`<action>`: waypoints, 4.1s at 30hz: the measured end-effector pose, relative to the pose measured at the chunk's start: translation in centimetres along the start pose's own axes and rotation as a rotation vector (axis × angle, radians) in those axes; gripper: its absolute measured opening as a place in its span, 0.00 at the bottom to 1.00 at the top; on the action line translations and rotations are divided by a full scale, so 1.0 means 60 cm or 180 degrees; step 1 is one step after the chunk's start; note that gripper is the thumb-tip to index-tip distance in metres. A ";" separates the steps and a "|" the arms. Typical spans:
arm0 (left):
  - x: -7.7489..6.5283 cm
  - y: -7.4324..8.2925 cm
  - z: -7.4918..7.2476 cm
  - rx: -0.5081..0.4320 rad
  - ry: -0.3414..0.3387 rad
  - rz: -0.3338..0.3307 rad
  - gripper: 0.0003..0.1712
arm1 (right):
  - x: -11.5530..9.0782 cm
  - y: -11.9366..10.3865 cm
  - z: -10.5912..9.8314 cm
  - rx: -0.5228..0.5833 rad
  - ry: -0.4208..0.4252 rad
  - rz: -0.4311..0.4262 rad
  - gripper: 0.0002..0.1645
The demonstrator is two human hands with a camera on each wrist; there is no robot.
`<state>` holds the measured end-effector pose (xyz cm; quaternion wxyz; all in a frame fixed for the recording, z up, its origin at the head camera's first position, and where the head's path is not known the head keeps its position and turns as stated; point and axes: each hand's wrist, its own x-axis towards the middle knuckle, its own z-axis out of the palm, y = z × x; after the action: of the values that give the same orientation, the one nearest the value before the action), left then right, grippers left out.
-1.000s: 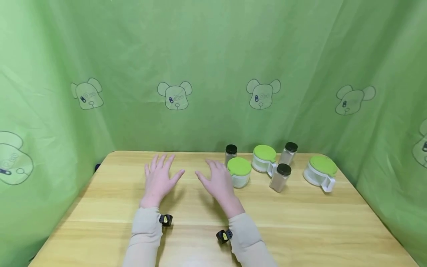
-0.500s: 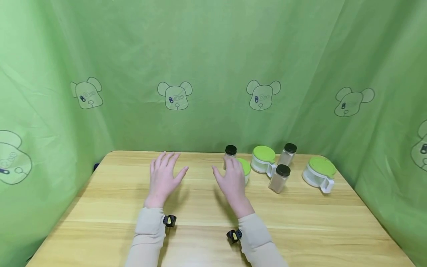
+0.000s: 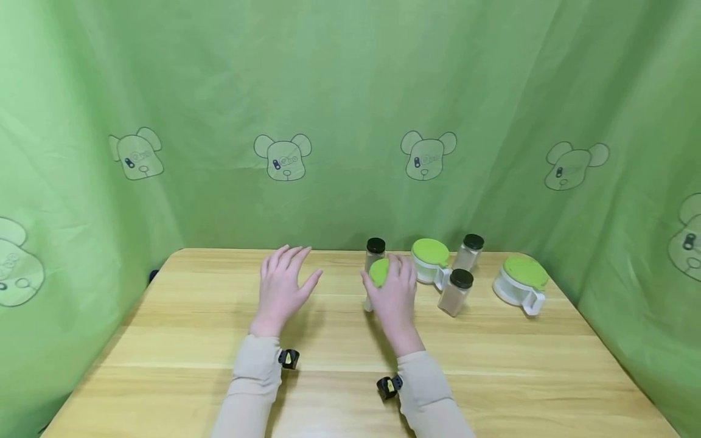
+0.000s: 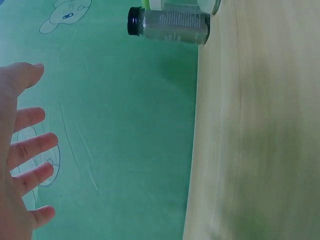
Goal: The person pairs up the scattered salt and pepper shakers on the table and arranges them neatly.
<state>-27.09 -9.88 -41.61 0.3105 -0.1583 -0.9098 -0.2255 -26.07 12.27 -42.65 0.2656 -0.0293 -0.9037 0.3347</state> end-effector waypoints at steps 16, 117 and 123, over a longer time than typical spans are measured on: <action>0.045 0.034 0.033 -0.0048 -0.0243 0.0269 0.31 | 0.009 0.023 0.016 -0.0466 -0.0376 0.0544 0.60; 0.132 0.096 0.225 -0.0917 -0.1098 -0.0604 0.35 | 0.020 0.106 -0.064 -0.0181 -0.1418 0.0076 0.66; 0.131 0.099 0.220 -0.0787 -0.1036 -0.0571 0.34 | 0.020 0.100 -0.064 -0.0143 -0.1344 0.0130 0.64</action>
<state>-37.02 3.03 -44.08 0.1165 -0.1478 -0.9238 -0.3334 -25.90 19.46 -43.38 0.0628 0.0172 -0.9457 0.3184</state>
